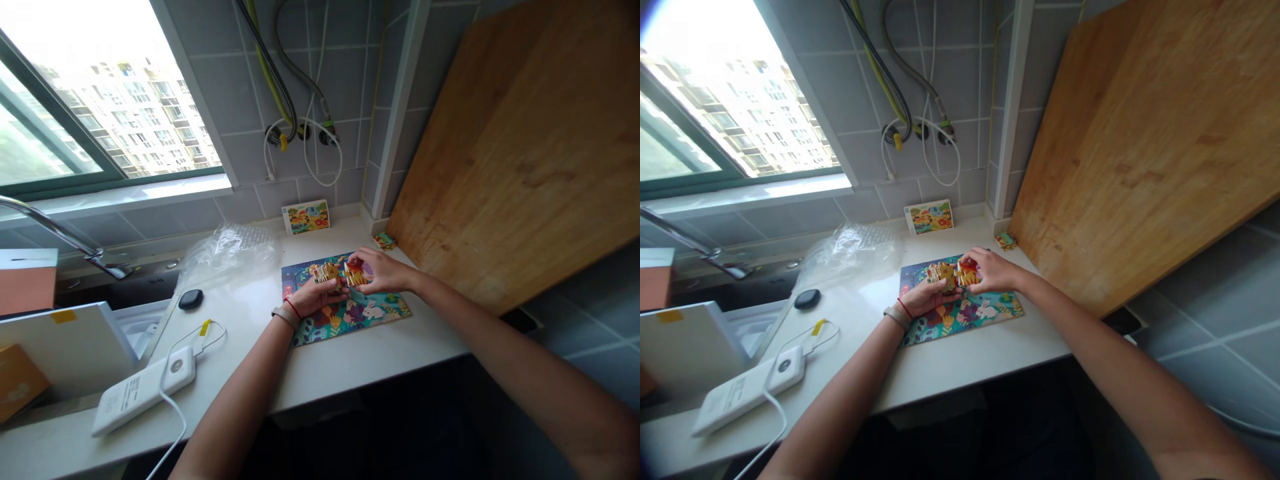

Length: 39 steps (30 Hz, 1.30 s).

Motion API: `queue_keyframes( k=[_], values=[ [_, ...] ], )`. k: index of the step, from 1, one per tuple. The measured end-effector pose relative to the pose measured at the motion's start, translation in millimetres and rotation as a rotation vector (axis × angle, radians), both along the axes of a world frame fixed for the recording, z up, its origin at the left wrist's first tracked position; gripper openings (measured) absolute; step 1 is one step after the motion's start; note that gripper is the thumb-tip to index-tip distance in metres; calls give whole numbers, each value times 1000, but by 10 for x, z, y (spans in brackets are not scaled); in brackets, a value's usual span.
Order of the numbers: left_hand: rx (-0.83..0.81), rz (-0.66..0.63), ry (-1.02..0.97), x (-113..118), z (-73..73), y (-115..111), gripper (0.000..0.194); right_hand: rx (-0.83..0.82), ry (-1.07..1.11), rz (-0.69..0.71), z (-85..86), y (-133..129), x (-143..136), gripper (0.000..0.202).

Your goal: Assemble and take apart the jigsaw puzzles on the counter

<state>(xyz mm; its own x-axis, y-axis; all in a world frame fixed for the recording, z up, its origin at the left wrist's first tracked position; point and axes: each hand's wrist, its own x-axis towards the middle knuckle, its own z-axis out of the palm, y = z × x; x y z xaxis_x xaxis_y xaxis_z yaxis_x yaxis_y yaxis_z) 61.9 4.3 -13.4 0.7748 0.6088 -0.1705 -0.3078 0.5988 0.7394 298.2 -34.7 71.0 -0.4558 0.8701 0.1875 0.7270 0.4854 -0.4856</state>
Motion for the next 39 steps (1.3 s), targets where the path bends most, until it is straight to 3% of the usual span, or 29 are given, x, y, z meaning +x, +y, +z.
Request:
queue_keyframes(
  k=[5, 12, 18, 22, 25, 33, 39],
  values=[
    [-71, 52, 25, -2, -33, 18, 27, 35, 154, 35, -201, 173, -297, 49],
    [-75, 42, 28, -15, -17, 43, 35, 26, 236, 78, -377, 255, -314, 54],
    [-8, 124, 36, 38, -46, 46, 43, 26, 276, 72, -441, 231, -348, 67],
    [69, 133, 35, 81, 6, 1, 51, -40, 273, 121, -521, 209, -417, 88],
    [96, 140, 37, 110, 63, -43, 50, -24, 279, 118, -577, 190, -482, 91],
    [61, 81, 61, 67, 51, -69, 56, 147, 343, 107, -620, 143, -526, 80],
    [39, -41, -16, 2, -17, -19, 61, 158, 399, 48, -559, 99, -495, 78]
  ],
)
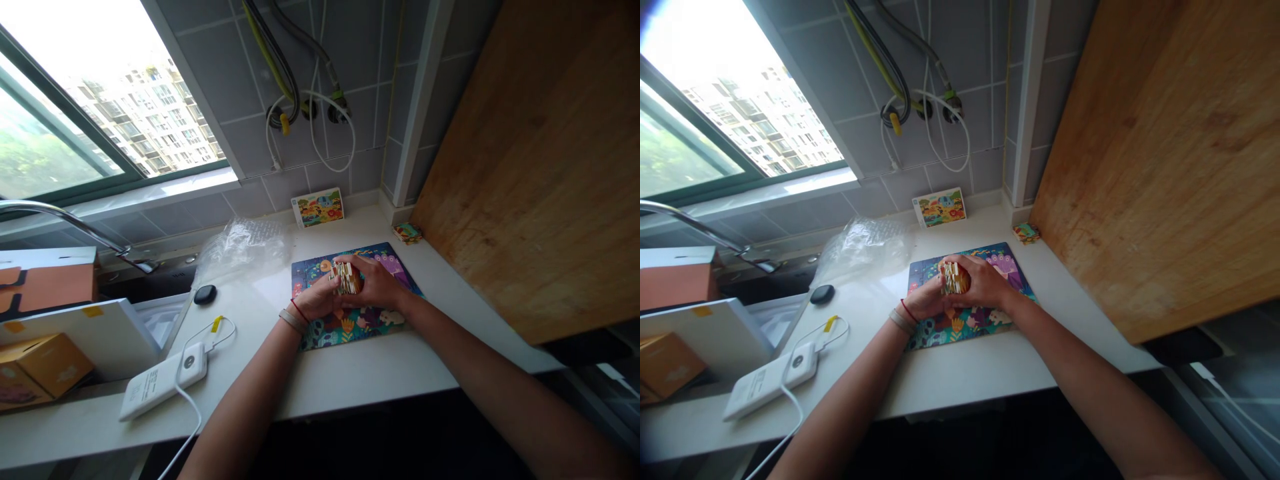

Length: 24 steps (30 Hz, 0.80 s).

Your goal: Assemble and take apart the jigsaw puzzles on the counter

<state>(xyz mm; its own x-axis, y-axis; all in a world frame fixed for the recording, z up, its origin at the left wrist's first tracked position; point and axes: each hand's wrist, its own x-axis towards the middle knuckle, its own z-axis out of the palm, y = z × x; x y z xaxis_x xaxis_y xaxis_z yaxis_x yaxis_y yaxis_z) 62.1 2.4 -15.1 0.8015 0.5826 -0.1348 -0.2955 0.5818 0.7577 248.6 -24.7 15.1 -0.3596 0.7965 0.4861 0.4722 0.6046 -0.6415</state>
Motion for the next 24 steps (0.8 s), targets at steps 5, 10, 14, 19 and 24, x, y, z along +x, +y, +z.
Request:
queue_keyframes(
  k=[5, 10, 14, 19, 24],
  values=[
    [14, 29, 42, 50, 15, -23, 66, -49, 18, 61, -25, -7, 3, 81],
    [9, 60, 57, 43, -34, -21, 64, -48, 35, 87, -61, -22, -41, 75],
    [-21, 26, 50, 16, -47, -15, 61, 32, 66, 111, -58, -43, -89, 61],
    [10, -29, 54, 7, -50, -21, 69, 81, 29, 103, -46, -70, -103, 53],
    [18, -126, 47, 19, -40, -31, 68, 65, -83, 57, -35, -52, -16, 55]
  ],
)
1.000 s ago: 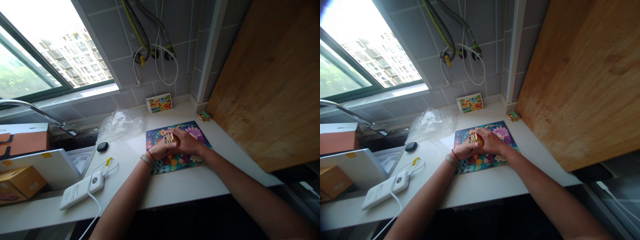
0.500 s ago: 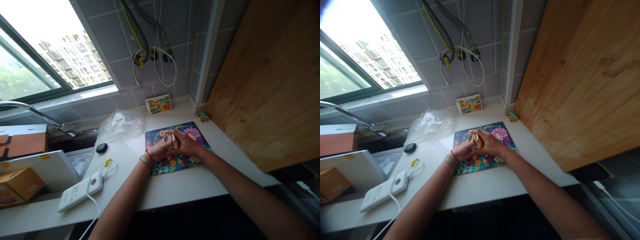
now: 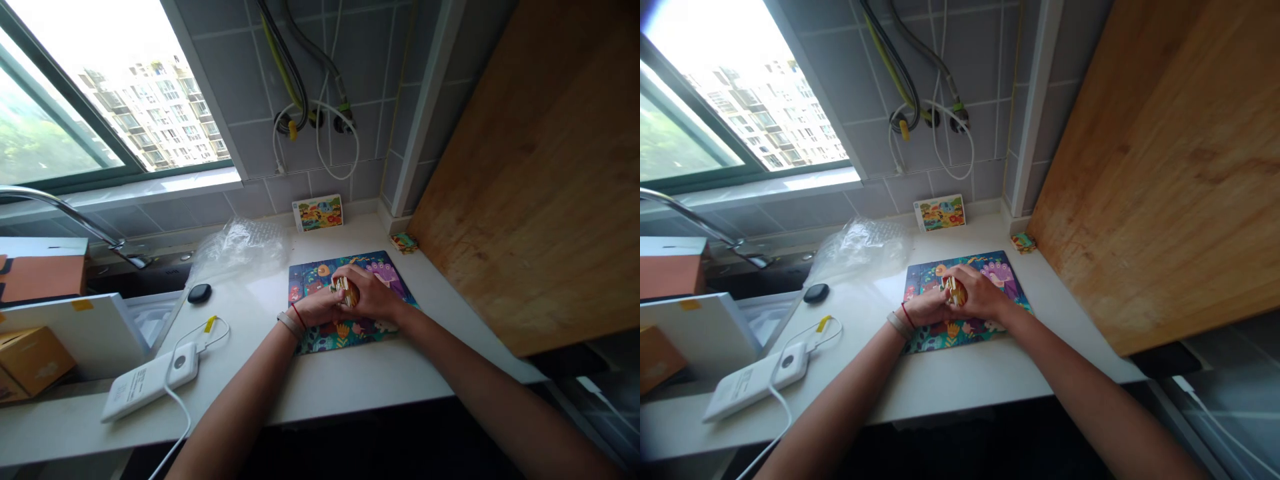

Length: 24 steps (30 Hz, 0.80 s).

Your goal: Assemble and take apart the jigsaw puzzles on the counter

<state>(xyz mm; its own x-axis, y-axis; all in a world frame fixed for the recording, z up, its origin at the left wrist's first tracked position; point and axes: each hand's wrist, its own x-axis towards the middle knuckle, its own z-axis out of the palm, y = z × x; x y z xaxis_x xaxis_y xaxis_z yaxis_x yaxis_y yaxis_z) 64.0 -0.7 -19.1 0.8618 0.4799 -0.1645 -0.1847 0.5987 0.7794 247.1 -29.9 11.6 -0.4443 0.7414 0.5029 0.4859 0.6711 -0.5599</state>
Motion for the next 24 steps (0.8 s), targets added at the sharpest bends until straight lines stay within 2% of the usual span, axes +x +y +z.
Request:
queue_keyframes(
  k=[3, 7, 10, 12, 17, 24],
  values=[
    [-55, -16, -31, 15, 39, -2, 61, -41, -116, -70, 90, 100, 266, 53],
    [-128, 8, 0, 41, 99, 0, 63, -81, -404, -196, 245, 367, 893, 52],
    [-160, 32, 19, 56, 124, 0, 65, -163, -640, -242, 286, 544, 1327, 50],
    [-176, 38, 11, 63, 127, 1, 64, -234, -767, -255, 283, 600, 1497, 51],
    [-197, 27, -22, 70, 100, 23, 59, -364, -924, -312, 326, 632, 1566, 49],
    [-203, 24, -28, 83, 48, 41, 60, -389, -983, -332, 476, 694, 1560, 52]
  ],
)
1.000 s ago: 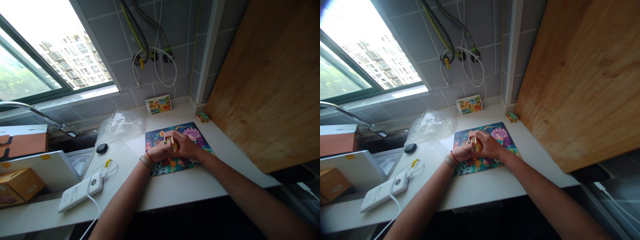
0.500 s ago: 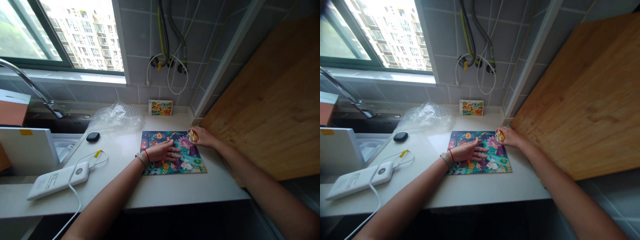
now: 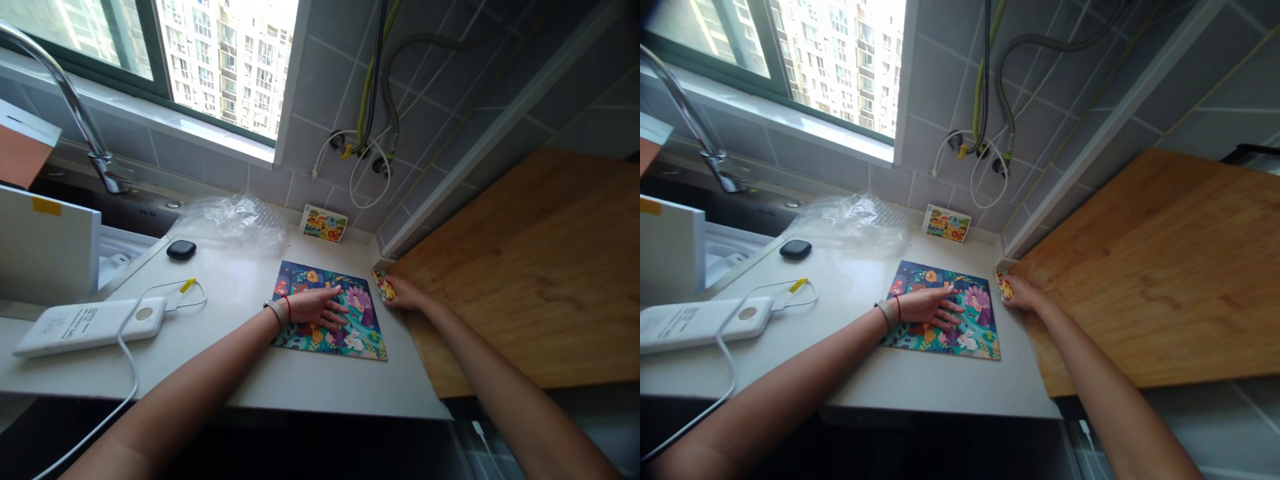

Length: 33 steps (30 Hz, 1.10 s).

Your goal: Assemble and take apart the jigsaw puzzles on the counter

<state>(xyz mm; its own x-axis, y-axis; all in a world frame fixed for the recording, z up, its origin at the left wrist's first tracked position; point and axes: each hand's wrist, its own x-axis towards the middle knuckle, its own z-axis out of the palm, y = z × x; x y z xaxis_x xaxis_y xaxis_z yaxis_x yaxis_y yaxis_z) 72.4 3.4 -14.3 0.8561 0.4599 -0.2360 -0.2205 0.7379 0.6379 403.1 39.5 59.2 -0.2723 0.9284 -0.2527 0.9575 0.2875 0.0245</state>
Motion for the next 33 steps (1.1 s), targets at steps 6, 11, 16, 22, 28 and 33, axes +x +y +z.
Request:
queue_keyframes(
  k=[6, 11, 16, 22, 28, 33],
  values=[
    [-1, 34, 25, -55, 60, 40, 58, -100, -29, 22, -21, 20, 14, 60],
    [-24, 228, 13, -174, 124, 165, 49, -159, -42, 40, 0, 36, 41, 68],
    [-88, 503, 34, -240, 146, 260, 35, -179, -22, 41, -7, 34, 89, 68],
    [-103, 534, 48, -230, 154, 256, 34, -186, -8, 0, -37, 25, 109, 85],
    [-105, 555, 37, -241, 140, 280, 35, -159, 3, 16, 159, 22, 83, 99],
    [80, 658, 143, -247, 128, 354, 34, 137, 197, 145, 357, -109, -199, 47]
  ],
)
